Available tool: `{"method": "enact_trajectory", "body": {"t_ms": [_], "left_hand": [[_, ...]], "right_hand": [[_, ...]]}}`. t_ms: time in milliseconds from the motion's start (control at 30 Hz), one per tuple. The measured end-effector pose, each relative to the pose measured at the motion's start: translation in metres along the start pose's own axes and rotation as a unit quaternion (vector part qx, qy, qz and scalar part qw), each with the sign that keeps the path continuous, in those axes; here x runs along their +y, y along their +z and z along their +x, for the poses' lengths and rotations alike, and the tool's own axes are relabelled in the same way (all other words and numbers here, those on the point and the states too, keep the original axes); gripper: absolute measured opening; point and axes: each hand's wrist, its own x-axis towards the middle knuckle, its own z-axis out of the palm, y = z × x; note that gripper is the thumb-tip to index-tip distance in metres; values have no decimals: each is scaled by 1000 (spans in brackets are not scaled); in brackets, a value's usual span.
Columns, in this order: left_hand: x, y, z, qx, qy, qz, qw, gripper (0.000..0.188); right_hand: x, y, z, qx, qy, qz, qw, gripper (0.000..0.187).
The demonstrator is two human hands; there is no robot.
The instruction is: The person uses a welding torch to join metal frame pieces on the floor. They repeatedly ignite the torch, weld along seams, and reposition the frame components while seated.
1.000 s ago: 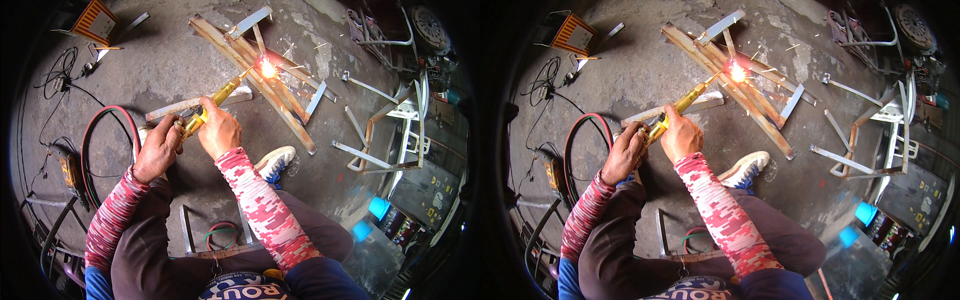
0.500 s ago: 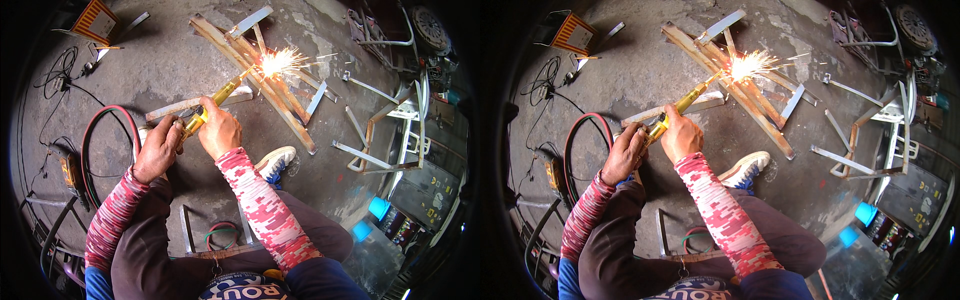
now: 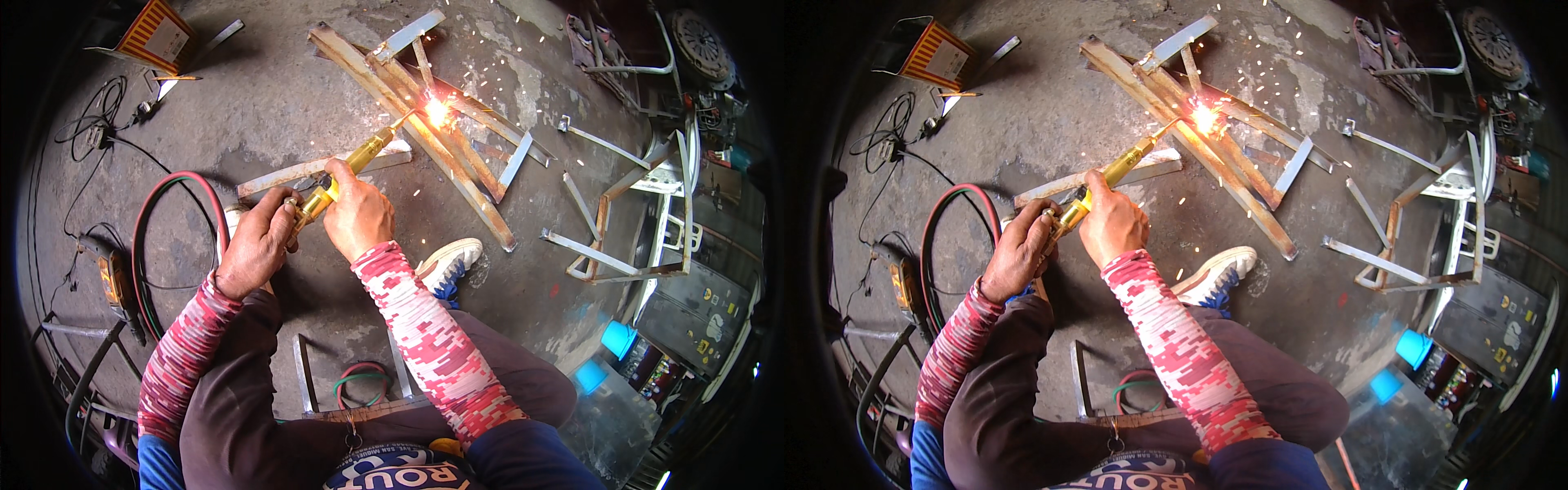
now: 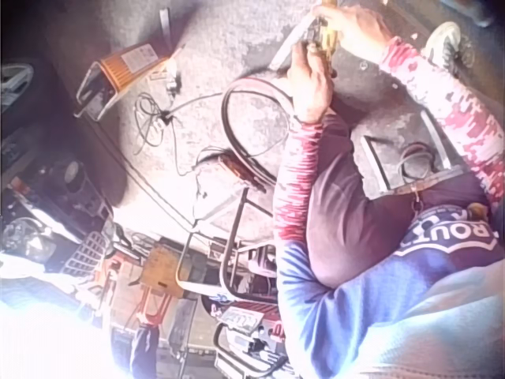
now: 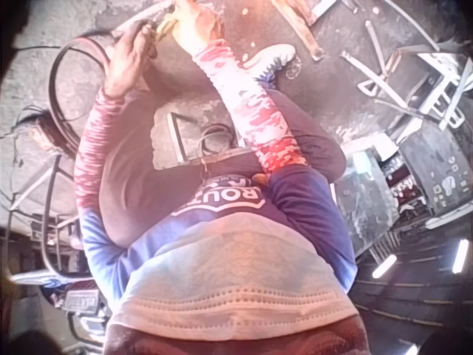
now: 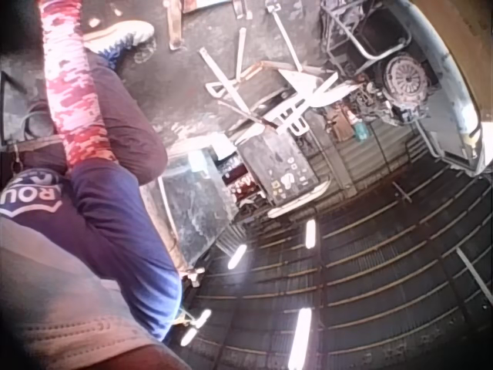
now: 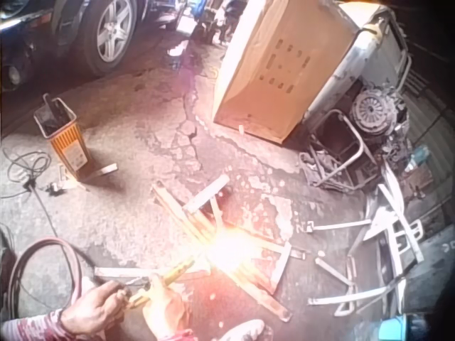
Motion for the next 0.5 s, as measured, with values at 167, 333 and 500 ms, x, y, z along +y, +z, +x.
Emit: {"method": "enact_trajectory", "body": {"t_ms": [167, 333, 500], "left_hand": [[-1, 0, 0, -2, 3, -8, 1000, 34], [-1, 3, 1, 10, 22, 2, 1000, 34], [0, 3, 0, 9, 12, 4, 1000, 34]], "right_hand": [[0, 0, 0, 6, -8, 6, 1000, 50], [0, -1, 0, 2, -3, 8, 1000, 50], [2, 0, 0, 7, -5, 7, 1000, 51]]}}
